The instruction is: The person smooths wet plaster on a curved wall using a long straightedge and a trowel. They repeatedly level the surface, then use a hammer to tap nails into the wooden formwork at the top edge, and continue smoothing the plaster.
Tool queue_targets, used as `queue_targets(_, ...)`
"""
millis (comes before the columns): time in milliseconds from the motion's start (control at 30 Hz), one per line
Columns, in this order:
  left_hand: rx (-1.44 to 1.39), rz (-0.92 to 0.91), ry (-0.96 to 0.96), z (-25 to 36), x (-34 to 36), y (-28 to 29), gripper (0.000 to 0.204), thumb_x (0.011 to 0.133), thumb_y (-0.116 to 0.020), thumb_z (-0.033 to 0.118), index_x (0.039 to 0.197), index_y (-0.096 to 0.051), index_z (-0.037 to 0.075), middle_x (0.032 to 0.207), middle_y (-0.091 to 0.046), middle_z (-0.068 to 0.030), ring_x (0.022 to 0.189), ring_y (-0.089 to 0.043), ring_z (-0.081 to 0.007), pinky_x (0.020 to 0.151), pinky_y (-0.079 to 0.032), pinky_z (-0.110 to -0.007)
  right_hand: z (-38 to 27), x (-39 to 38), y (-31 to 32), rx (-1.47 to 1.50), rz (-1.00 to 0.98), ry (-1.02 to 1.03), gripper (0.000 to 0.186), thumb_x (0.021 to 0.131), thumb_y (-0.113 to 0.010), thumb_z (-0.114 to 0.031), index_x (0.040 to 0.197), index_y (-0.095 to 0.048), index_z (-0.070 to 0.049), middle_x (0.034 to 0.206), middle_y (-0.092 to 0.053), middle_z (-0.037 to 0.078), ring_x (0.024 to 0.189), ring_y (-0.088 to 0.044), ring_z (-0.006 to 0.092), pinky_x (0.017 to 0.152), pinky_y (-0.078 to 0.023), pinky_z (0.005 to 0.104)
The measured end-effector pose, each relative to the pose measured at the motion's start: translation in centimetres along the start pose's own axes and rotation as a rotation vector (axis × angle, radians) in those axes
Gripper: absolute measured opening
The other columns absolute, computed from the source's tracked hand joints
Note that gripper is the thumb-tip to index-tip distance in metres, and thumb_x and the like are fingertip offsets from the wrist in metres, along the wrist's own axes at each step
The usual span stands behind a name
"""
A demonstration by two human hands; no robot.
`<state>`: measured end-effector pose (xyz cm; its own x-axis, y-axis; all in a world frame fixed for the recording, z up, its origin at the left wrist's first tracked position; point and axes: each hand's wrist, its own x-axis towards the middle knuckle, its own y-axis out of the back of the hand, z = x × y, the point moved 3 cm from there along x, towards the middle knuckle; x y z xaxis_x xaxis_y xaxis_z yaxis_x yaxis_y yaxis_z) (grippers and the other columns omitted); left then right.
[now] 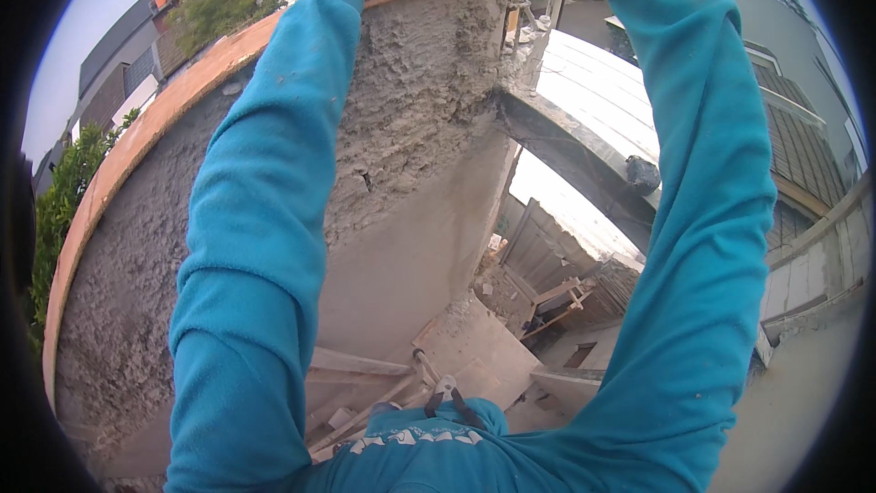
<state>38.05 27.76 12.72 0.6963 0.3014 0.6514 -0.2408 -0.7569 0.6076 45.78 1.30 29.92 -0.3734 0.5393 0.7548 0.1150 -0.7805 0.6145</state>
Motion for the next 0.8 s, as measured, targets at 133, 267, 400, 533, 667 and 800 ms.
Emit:
queue_targets(133, 0.191, 0.032, -0.083, -0.6, -1.2, 0.7, 0.022, 0.089, -0.061, 0.022, 0.093, -0.08, 0.011, 0.095, -0.077, -0.0106, 0.092, -0.074, -0.0292, 0.08, -0.057, -0.046, -4.9, -1.5, 0.8, -0.298, -0.431, -0.083, 0.046, 0.102, -0.055, -0.019, 0.148, -0.053, -0.015, 0.141, -0.061, 0.016, 0.126, -0.06, 0.0293, 0.109, -0.047, 0.0397)
queue_targets(267, -0.021, 0.071, 0.085, -1.3, -1.7, 1.2, 0.025, 0.089, -0.06, 0.024, 0.092, -0.081, 0.011, 0.099, -0.077, -0.012, 0.094, -0.074, -0.0297, 0.083, -0.058, -0.045, -3.1, 0.1, 1.7, -0.149, -0.387, -0.22, 0.048, 0.101, -0.058, -0.02, 0.149, -0.052, -0.017, 0.145, -0.058, 0.016, 0.13, -0.057, 0.0292, 0.112, -0.045, 0.0403)
queue_targets(400, -0.103, -0.089, 0.053, -0.8, -0.6, 1.4, 0.026, 0.089, -0.06, 0.024, 0.097, -0.079, 0.009, 0.101, -0.076, -0.0151, 0.096, -0.073, -0.0323, 0.083, -0.058, -0.046, 2.7, 1.2, -0.5, -1.209, -0.047, 0.477, 0.049, 0.1, -0.061, -0.022, 0.148, -0.054, -0.017, 0.146, -0.057, 0.016, 0.133, -0.054, 0.0301, 0.113, -0.044, 0.0381)
queue_targets(533, -0.234, 0.041, 0.311, 0.2, -0.6, 2.1, 0.026, 0.089, -0.059, 0.021, 0.099, -0.079, 0.009, 0.101, -0.076, -0.0148, 0.097, -0.073, -0.0329, 0.082, -0.058, -0.046, 0.3, -0.9, -1.2, -0.55, -0.245, 0.219, 0.052, 0.096, -0.064, -0.016, 0.147, -0.054, -0.014, 0.145, -0.057, 0.016, 0.132, -0.054, 0.0297, 0.112, -0.044, 0.0375)
queue_targets(667, -0.067, -0.059, 0.206, -2.0, -1.6, 1.2, 0.028, 0.09, -0.056, 0.019, 0.102, -0.078, 0.009, 0.103, -0.076, -0.015, 0.099, -0.073, -0.0337, 0.082, -0.058, -0.047, 0.1, 0.2, -0.7, -0.378, -0.381, 0.154, 0.057, 0.095, -0.066, -0.026, 0.149, -0.052, -0.013, 0.145, -0.057, 0.017, 0.131, -0.056, 0.0313, 0.113, -0.043, 0.0407)
queue_targets(800, 0.071, 0.011, 0.038, -0.1, -1.3, 1.3, 0.027, 0.091, -0.055, 0.019, 0.103, -0.077, 0.01, 0.103, -0.076, -0.0149, 0.099, -0.072, -0.0355, 0.082, -0.057, -0.046, 0.4, -0.2, 0.0, -0.099, -0.147, 0.058, 0.058, 0.098, -0.064, -0.028, 0.15, -0.049, -0.011, 0.14, -0.058, 0.015, 0.123, -0.056, 0.03, 0.107, -0.043, 0.0394)
